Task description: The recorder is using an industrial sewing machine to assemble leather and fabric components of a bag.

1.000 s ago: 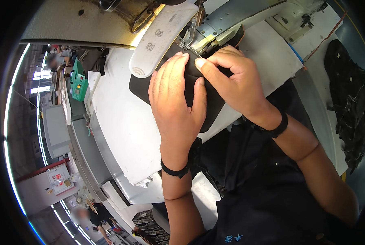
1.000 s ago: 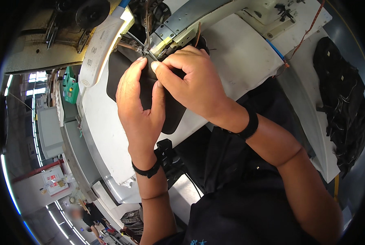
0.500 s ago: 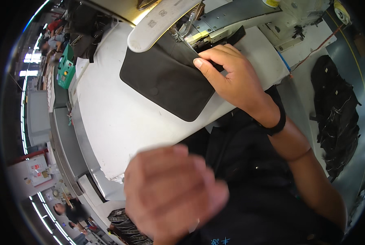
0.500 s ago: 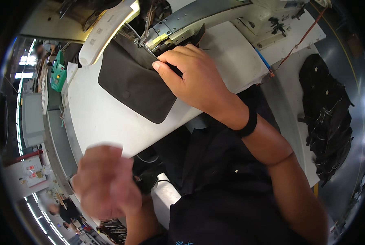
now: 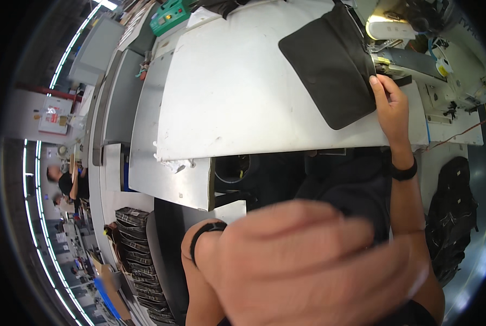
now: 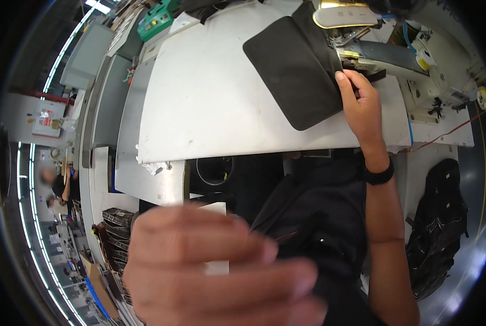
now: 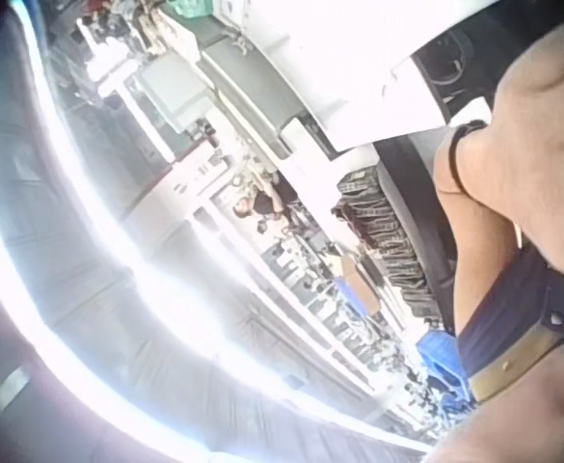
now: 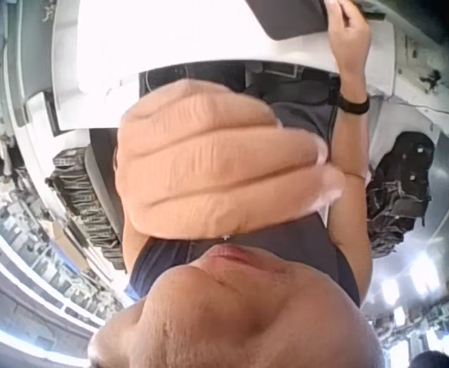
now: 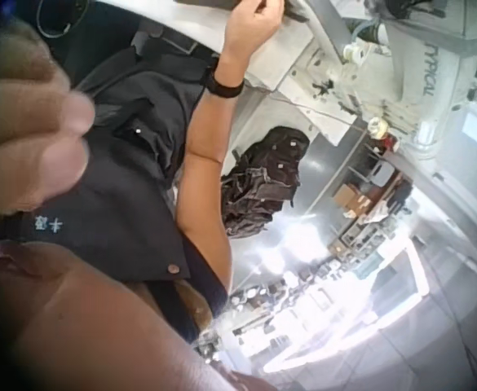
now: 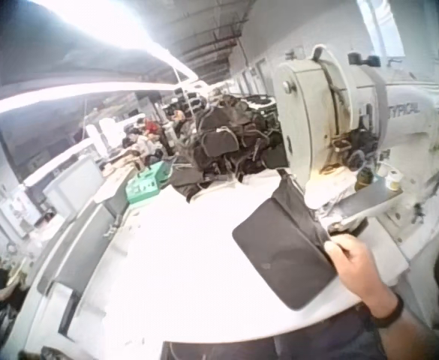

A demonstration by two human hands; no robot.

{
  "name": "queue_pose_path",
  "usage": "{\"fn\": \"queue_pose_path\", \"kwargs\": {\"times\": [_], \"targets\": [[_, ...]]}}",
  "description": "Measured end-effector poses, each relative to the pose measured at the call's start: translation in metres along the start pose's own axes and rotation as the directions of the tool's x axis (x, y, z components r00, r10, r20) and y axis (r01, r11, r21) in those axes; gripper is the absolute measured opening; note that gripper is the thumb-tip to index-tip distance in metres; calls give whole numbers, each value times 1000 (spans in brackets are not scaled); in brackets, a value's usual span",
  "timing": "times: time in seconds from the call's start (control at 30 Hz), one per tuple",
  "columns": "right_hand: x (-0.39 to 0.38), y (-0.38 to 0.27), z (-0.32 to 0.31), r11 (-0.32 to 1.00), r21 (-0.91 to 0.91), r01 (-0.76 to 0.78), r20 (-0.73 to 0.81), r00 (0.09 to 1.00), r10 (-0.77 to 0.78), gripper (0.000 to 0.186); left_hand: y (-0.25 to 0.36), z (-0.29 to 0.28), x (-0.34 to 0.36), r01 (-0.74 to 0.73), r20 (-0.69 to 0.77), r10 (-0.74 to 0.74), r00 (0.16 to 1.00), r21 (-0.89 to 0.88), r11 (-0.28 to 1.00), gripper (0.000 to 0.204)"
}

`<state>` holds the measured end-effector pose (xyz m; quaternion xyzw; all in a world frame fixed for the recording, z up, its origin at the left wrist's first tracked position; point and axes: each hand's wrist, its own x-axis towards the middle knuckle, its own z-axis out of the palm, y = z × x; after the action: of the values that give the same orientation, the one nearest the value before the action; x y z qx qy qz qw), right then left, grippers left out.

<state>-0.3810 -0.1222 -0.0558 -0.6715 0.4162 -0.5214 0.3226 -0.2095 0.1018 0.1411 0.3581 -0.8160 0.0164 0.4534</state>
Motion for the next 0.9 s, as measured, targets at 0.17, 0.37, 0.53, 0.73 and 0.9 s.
{"fn": "queue_pose_path", "kwargs": {"times": [0.17, 0.37, 0.53, 0.73, 0.9], "targets": [[-2, 27, 8, 998, -20, 53, -42, 998, -54, 24, -19, -8, -6, -26, -236, -188, 953, -685, 728, 60], [-8, 27, 3, 996, -20, 85, -12, 996, -85, 25, 2, -23, 1, -296, -312, 66, 948, -788, 540, 30], [-8, 23, 6, 998, -9, 67, -14, 998, -67, 26, 6, -22, -5, -388, -334, 258, 907, -899, 201, 21], [1, 15, 7, 993, -3, 120, 16, 993, -120, 29, 34, -41, -28, -284, -331, -58, 942, -877, 388, 19], [21, -2, -25, 984, -153, 93, 295, 955, -44, 23, -7, 5, -85, 285, 51, -443, 895, -830, 479, 29]]}}
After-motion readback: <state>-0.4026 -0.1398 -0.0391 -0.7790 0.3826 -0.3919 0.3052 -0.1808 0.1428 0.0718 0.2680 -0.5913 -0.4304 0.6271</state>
